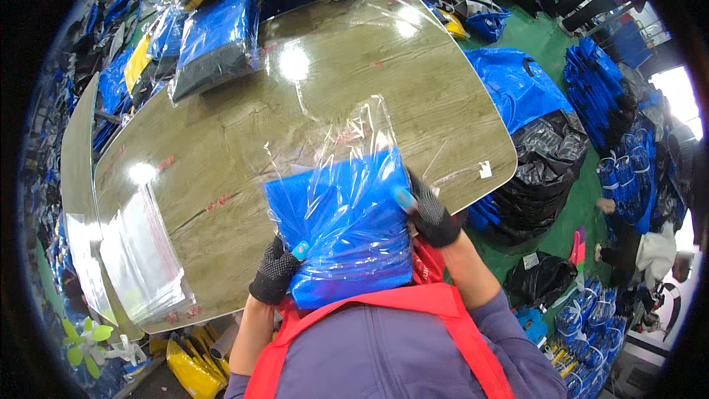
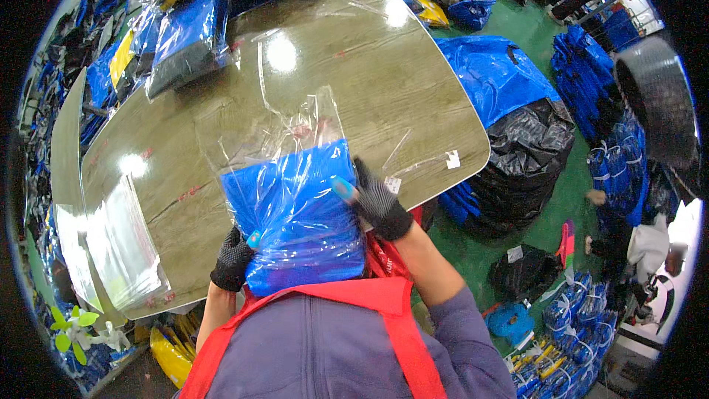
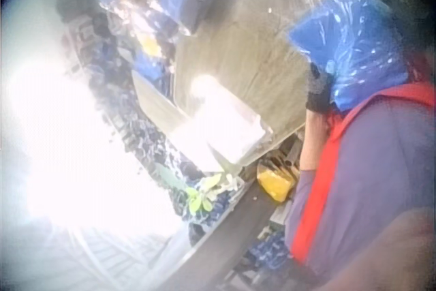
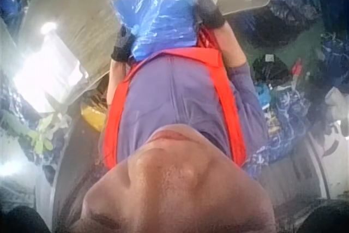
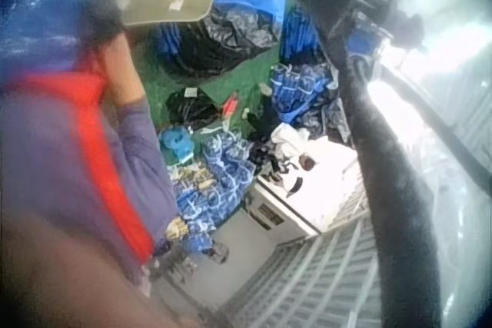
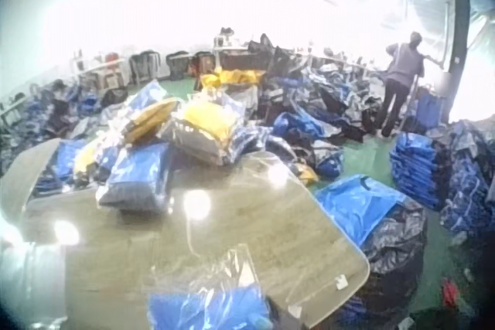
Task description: The person folds blue and black fabric items on a table, places them into clear plastic bags, and seals the bags. The person repeats this process for multiple items, stacking the packaged items on the table.
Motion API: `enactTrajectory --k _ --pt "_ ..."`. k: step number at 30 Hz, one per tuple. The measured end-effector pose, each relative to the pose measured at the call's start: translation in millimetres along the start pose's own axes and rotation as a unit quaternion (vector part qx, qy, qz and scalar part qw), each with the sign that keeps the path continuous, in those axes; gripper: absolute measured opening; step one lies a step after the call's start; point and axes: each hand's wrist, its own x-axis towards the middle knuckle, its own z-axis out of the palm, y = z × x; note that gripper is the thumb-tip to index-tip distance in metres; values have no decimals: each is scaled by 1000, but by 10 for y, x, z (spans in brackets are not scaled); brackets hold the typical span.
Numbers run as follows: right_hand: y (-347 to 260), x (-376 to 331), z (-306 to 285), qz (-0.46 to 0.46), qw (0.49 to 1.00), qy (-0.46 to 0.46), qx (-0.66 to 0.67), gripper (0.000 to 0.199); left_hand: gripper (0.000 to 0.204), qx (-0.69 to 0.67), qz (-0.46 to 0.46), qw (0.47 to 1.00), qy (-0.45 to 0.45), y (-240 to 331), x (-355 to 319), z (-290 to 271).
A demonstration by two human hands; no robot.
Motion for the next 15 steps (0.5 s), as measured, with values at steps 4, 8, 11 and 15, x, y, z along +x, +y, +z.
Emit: enactTrajectory --k 4,8,11,15 --pt "109 -86 15 -44 975 -83 -199 68 67 -29 59 996 52 79 65 32" --pt "142 -44 -25 36 995 -60 -73 65 72 -72 91 991 -72 46 105 20" --pt "86 75 -51 -29 999 -5 18 56 73 -21 15 999 -44 -23 69 -29" --pt "207 7 -4 -21 980 -131 -146 65 80 -36 22 999 -17 -122 -26 -111"
